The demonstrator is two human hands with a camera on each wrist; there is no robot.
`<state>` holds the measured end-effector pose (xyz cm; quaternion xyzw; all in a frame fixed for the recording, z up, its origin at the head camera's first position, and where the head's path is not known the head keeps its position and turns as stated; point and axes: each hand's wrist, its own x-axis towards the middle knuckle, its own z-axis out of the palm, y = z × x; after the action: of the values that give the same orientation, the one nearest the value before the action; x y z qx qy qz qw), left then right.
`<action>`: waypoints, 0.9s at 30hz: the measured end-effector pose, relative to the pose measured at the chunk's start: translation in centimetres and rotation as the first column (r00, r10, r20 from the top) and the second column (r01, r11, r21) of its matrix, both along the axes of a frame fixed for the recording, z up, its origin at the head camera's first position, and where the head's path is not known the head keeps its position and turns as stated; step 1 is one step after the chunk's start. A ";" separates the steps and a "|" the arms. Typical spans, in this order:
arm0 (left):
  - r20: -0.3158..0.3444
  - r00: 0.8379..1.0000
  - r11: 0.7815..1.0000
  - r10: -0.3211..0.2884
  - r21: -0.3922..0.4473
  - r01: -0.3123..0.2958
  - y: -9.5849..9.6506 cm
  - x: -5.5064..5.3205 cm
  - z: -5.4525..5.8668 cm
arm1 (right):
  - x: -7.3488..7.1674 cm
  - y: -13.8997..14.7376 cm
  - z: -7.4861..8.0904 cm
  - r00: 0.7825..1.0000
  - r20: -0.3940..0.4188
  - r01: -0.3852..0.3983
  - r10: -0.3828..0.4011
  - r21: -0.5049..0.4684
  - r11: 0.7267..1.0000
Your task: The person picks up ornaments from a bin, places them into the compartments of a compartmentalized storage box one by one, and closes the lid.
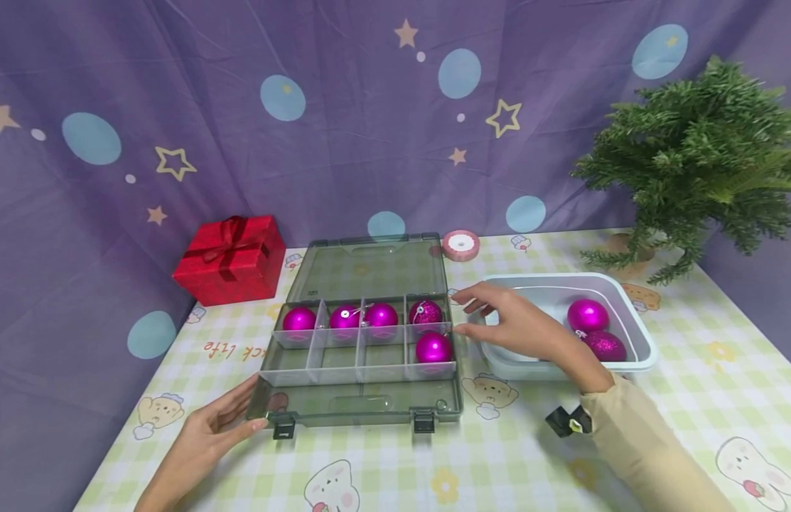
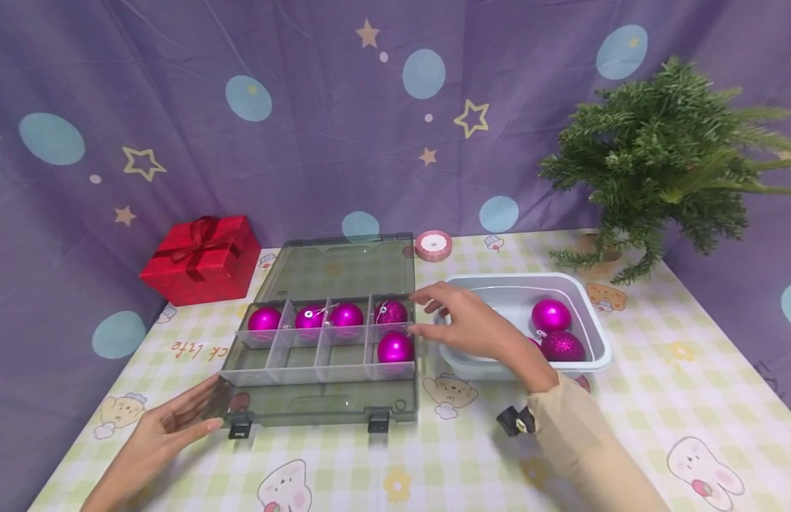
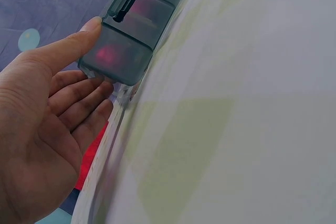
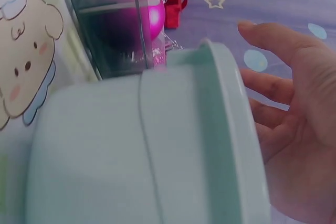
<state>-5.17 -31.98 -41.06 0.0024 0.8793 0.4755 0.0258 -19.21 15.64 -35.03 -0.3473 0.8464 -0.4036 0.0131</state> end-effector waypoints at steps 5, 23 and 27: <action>0.009 1.000 1.000 -0.003 0.002 0.003 0.0 0.0 0.0 | 0.4 1.3 0.0 0.999 -0.034 0.035 -0.035 0.010 0.999; 0.025 1.000 1.000 0.002 0.002 -0.003 0.0 -0.1 -0.1 | 1.7 6.9 -0.3 0.983 -0.084 0.166 -0.162 0.041 0.985; 0.027 1.000 1.000 0.004 -0.001 -0.004 0.0 -0.2 0.0 | 2.1 8.4 -0.7 0.977 -0.113 0.189 -0.183 0.042 0.981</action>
<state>-5.34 -32.00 -41.02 -0.0061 0.8792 0.4749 0.0367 -17.10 24.05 -35.68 -0.2877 0.8849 -0.3611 -0.0616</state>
